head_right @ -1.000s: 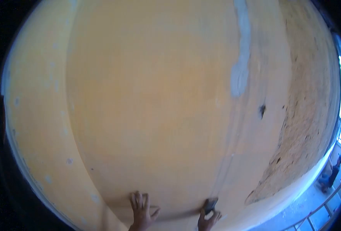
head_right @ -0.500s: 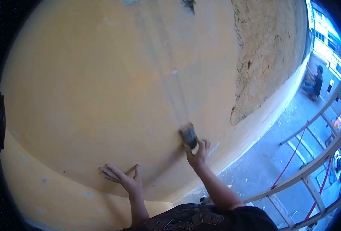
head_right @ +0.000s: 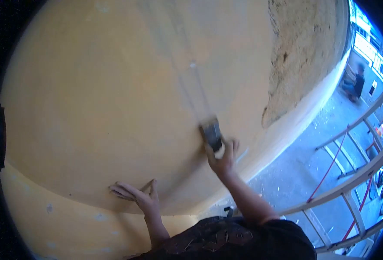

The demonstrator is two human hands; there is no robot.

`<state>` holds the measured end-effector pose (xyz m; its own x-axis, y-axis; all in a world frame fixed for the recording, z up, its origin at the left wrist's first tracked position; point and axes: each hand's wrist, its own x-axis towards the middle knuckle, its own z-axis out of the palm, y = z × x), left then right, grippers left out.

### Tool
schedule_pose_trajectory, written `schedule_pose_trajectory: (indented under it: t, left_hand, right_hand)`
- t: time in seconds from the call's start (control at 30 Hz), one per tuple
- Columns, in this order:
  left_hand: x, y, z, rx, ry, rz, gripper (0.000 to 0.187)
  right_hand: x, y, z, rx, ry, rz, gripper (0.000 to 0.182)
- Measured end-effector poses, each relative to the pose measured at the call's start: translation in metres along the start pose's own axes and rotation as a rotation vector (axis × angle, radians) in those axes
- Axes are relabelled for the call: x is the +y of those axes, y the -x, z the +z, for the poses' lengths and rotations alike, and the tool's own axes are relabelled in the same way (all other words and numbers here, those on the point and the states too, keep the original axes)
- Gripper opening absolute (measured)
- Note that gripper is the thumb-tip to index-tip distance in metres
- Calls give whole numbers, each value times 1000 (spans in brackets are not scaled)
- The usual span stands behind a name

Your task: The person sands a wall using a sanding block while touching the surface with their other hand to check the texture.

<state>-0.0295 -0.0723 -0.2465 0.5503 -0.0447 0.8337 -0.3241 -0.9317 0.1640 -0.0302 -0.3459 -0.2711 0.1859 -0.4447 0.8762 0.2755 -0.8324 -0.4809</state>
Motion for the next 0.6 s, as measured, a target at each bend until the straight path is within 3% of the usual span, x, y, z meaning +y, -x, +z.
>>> schedule_pose_trajectory:
  t: [0.13, 0.27, 0.37, 0.43, 0.6]
  left_hand:
    - [-1, 1, 2, 9, -10, 21, 117]
    - [-1, -2, 4, 16, 7, 18, 115]
    - [2, -2, 5, 18, 14, 2, 114]
    - [0, -2, 3, -17, 11, 28, 118]
    - [0, -7, 3, -12, -9, 75, 117]
  right_hand:
    - [-39, -113, 1, 139, 13, -66, 48]
    - [-13, -67, -1, 58, 26, -53, 46]
    - [35, 67, -11, -134, 79, -39, 45]
    - [57, 131, -17, -275, 72, 77, 50]
    - [27, 46, 0, -103, 59, -66, 60]
